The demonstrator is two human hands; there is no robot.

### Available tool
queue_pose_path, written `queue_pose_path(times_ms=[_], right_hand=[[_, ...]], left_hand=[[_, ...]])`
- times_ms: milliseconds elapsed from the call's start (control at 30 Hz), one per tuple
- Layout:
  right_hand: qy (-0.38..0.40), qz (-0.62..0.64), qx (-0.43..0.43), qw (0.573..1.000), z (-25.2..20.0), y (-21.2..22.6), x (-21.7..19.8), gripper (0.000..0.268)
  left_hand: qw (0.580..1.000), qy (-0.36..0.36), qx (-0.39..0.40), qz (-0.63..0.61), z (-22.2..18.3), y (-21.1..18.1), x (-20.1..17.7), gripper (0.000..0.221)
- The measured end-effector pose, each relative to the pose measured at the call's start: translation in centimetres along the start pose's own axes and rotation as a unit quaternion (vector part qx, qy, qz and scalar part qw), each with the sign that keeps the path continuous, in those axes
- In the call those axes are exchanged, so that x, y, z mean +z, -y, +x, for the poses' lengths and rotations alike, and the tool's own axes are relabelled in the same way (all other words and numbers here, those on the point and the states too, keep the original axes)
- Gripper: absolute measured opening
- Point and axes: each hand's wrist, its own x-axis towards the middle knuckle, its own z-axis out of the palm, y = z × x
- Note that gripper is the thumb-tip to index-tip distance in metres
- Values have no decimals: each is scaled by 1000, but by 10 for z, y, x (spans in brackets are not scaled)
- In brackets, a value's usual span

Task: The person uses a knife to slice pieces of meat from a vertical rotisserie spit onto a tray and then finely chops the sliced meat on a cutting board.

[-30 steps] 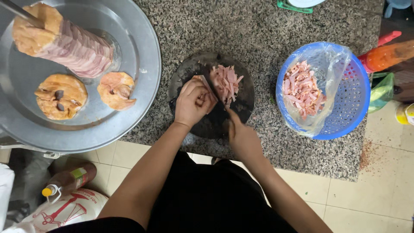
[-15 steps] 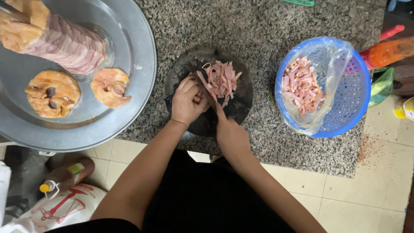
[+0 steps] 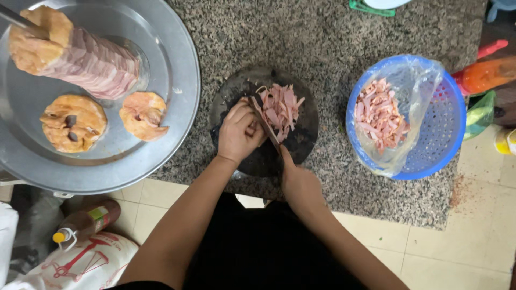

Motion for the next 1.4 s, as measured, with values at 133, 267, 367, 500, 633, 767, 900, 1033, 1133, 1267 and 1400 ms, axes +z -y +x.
queue_pose_path(times_ms=[133,267,367,500,633,767,900,1033,1133,1267,1400], right_hand=[[-34,27,-2,999,40,10,14,62],[-36,33,9,999,51,12,12,58],[3,32,30,999,28,3,3,61],[-42,103,4,994,9,-8,-15,43],[-85,104,-17,991,-5,0,-27,46],[-78,37,-34,996,-29,7,-31,50],[4,9,22,1000,-14,12,-24,57],[-64,37,-22,997,26,31,-13,59],[-35,3,5,999,23,31,-13,60],[1,30,8,1000,2,13,-18,56],[-16,44,-2,999,44,26,-8,62]], left_hand=[[1000,-8,-1,-5,0,0,-1,16],[1000,-21,6,-14,-1,-1,1,17],[1000,-29,1,-12,-4,1,1,16],[999,-39,-11,-21,-6,5,6,14],[999,-31,-10,-13,-8,7,5,14],[1000,-17,-16,-9,-8,8,6,16],[1000,-16,-13,1,-10,11,8,20],[1000,-15,-13,17,-8,11,8,17],[999,4,-41,14,-10,9,6,19],[1000,-8,-17,10,-8,6,7,17],[1000,-7,-23,17,-7,7,7,16]])
